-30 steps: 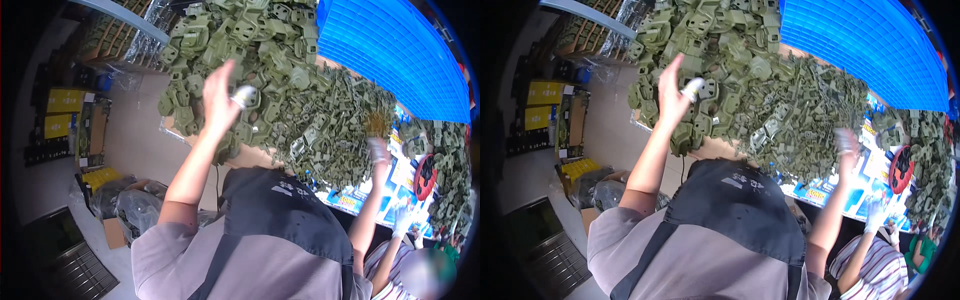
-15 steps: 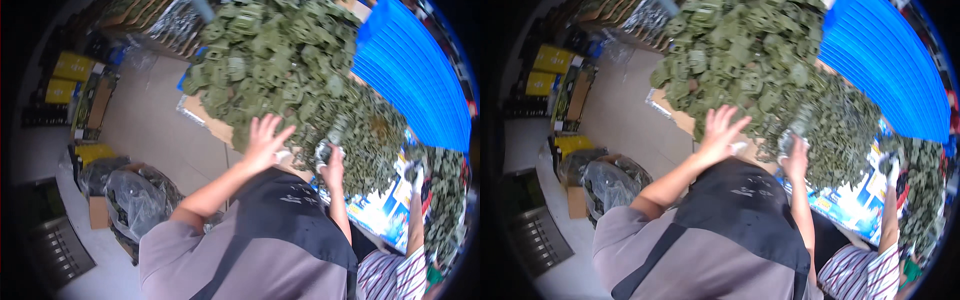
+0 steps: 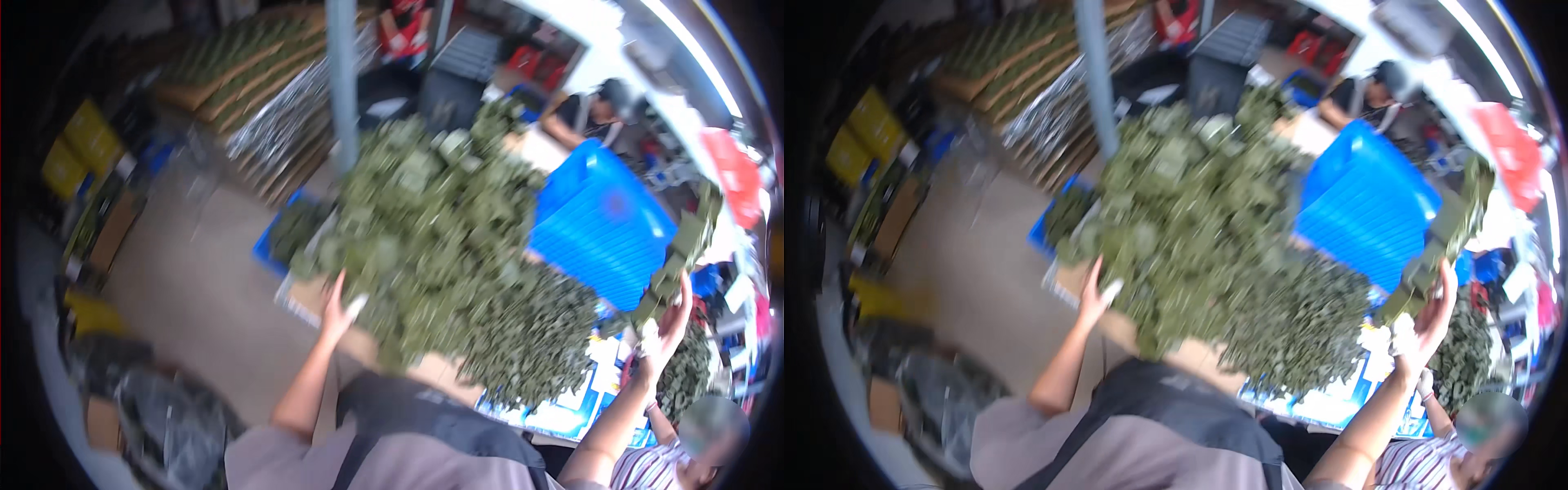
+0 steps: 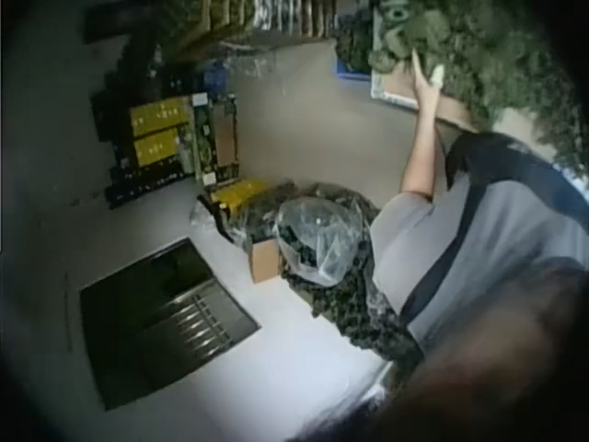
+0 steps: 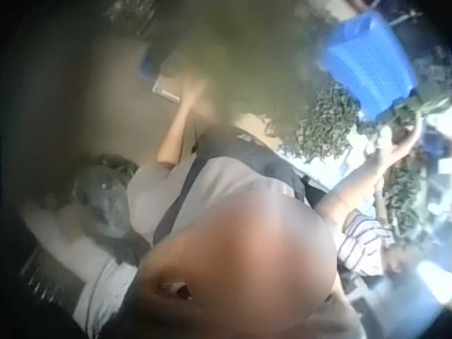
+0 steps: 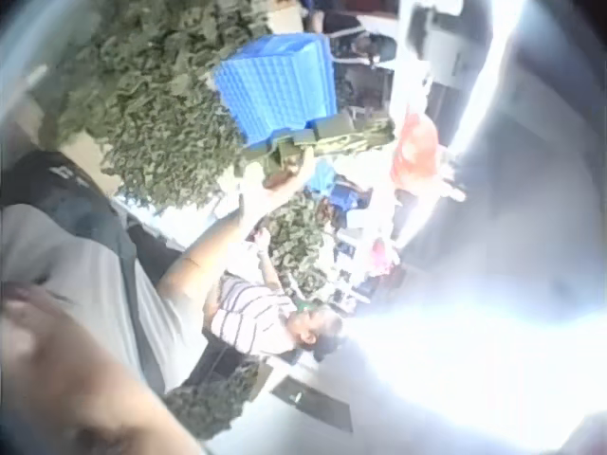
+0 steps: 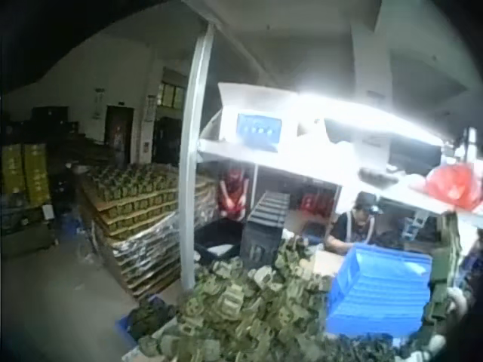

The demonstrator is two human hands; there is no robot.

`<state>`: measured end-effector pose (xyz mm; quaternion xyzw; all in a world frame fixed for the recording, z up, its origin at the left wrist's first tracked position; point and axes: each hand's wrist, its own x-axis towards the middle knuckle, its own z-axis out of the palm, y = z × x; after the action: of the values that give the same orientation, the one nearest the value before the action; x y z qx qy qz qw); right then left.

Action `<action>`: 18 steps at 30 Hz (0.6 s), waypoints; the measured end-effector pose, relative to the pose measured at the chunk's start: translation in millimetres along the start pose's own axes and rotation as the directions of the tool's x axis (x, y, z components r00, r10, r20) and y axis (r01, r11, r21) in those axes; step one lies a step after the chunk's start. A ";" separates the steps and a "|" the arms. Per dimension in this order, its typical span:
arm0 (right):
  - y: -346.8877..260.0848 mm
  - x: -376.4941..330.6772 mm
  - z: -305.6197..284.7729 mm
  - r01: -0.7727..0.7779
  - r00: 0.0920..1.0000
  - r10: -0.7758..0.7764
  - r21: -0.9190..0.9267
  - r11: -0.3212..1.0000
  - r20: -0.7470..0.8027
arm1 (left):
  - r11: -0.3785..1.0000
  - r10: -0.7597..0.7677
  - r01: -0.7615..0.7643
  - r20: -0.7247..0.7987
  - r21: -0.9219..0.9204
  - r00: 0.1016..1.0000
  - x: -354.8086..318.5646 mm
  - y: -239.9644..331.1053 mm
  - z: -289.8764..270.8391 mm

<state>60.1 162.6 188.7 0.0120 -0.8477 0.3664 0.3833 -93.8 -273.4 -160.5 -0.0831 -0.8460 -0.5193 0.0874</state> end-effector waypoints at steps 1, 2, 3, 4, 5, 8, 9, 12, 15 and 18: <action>-18.3 24.3 -2.3 -0.015 0.992 0.017 0.011 1.000 -0.124 | 1.000 -0.003 0.003 0.040 0.014 0.999 3.0 2.4 1.4; -33.7 52.0 -8.8 0.038 0.990 -0.042 -0.034 0.999 -0.134 | 0.997 0.029 -0.032 0.046 0.066 0.999 -1.3 5.3 -1.4; -49.5 88.5 0.0 0.223 0.958 -0.226 -0.036 0.974 -0.178 | 0.998 0.034 -0.036 0.048 0.052 0.998 0.1 8.3 -8.7; -74.1 117.9 18.1 0.250 0.945 -0.259 -0.067 0.966 -0.198 | 0.998 0.017 -0.020 0.048 0.060 0.999 -0.6 8.3 -18.4; -83.3 153.6 18.5 0.466 0.847 -0.505 -0.225 0.856 -0.167 | 0.997 0.032 -0.035 0.051 0.062 0.998 -2.6 8.0 -21.0; -121.3 229.4 45.3 0.419 0.884 -0.449 -0.206 0.884 -0.130 | 0.998 0.038 -0.041 0.057 0.042 0.998 -3.4 11.5 -31.9; -123.7 252.8 50.2 0.368 0.929 -0.368 0.010 0.930 -0.029 | 0.999 0.034 -0.035 0.029 0.024 0.999 -4.1 9.7 -33.6; -109.9 293.9 83.2 0.217 0.973 -0.224 0.128 0.968 0.049 | 1.000 0.001 0.000 -0.047 0.017 0.999 -6.7 -0.1 -43.0; -100.3 316.6 133.4 0.168 0.977 -0.183 0.132 0.977 0.110 | 1.000 -0.015 0.015 -0.085 -0.007 0.996 -8.7 -9.4 -47.9; -106.4 329.5 163.1 0.263 0.965 -0.262 -0.057 0.963 0.023 | 0.992 0.009 -0.023 -0.111 -0.125 0.994 -7.5 -10.0 -54.1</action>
<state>-245.0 67.8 399.5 0.1157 -0.8522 0.2866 0.4222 -85.5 -326.6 -146.9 -0.0664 -0.8047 -0.5749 0.1326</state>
